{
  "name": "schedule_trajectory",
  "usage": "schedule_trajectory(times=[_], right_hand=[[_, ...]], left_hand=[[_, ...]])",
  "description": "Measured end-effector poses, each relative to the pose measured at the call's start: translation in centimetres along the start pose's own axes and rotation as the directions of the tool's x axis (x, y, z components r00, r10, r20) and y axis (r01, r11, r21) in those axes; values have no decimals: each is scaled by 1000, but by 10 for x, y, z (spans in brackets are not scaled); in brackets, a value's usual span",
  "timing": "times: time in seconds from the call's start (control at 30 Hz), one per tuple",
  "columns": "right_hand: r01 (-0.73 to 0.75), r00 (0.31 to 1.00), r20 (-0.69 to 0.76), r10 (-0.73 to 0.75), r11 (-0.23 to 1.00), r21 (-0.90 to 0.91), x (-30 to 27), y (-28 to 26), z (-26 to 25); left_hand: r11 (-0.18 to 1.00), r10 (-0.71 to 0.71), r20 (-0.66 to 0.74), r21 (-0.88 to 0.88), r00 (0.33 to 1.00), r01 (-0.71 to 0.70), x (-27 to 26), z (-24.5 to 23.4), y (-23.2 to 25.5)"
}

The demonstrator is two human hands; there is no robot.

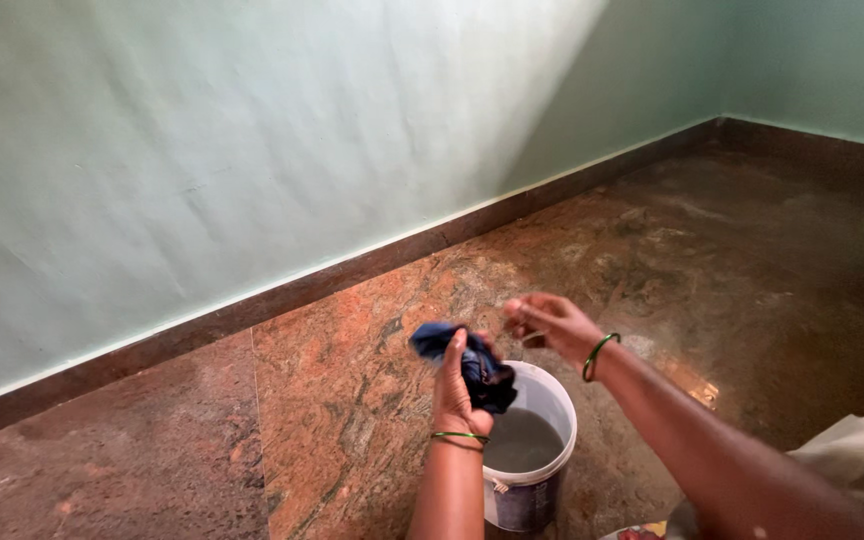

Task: The person wrings a blue cloth by hand inside a white bucket of water, twisting and squeezing the fabric repeatedly.

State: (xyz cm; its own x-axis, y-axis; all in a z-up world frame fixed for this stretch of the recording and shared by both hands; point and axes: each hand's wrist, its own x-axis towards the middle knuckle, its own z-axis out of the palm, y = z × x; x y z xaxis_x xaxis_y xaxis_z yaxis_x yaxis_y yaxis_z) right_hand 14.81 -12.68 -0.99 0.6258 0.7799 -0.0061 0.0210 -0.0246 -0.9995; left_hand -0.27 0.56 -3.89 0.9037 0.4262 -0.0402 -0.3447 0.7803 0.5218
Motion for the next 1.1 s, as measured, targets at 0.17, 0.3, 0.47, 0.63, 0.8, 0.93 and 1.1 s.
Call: schedule_trajectory(times=[0.17, 0.3, 0.47, 0.63, 0.8, 0.93, 1.1], right_hand=[[-100, 965, 259, -29, 876, 472, -10, 1, 0], [-104, 825, 466, -320, 725, 681, -26, -36, 25], [-46, 733, 552, -397, 781, 623, -15, -56, 11], [-50, 897, 429, -105, 941, 335, 12, -49, 0], [-278, 960, -133, 246, 806, -523, 30, 1, 43], [-46, 973, -194, -123, 723, -690, 41, 56, 56], [-115, 937, -315, -149, 721, -684, 47, 85, 57]], left_hand=[[973, -134, 443, -109, 887, 201, -44, 61, -9], [887, -236, 617, -178, 751, 425, -43, 65, -18], [837, -431, 551, -52, 715, 544, -31, 51, -18], [867, -498, 307, 205, 811, 455, -15, 39, 0], [710, -323, -70, 642, 944, 291, 29, -12, -46], [347, 15, -217, 917, 976, 199, 39, -38, -77], [-17, 146, -189, 981, 971, 193, 27, -39, -73]])
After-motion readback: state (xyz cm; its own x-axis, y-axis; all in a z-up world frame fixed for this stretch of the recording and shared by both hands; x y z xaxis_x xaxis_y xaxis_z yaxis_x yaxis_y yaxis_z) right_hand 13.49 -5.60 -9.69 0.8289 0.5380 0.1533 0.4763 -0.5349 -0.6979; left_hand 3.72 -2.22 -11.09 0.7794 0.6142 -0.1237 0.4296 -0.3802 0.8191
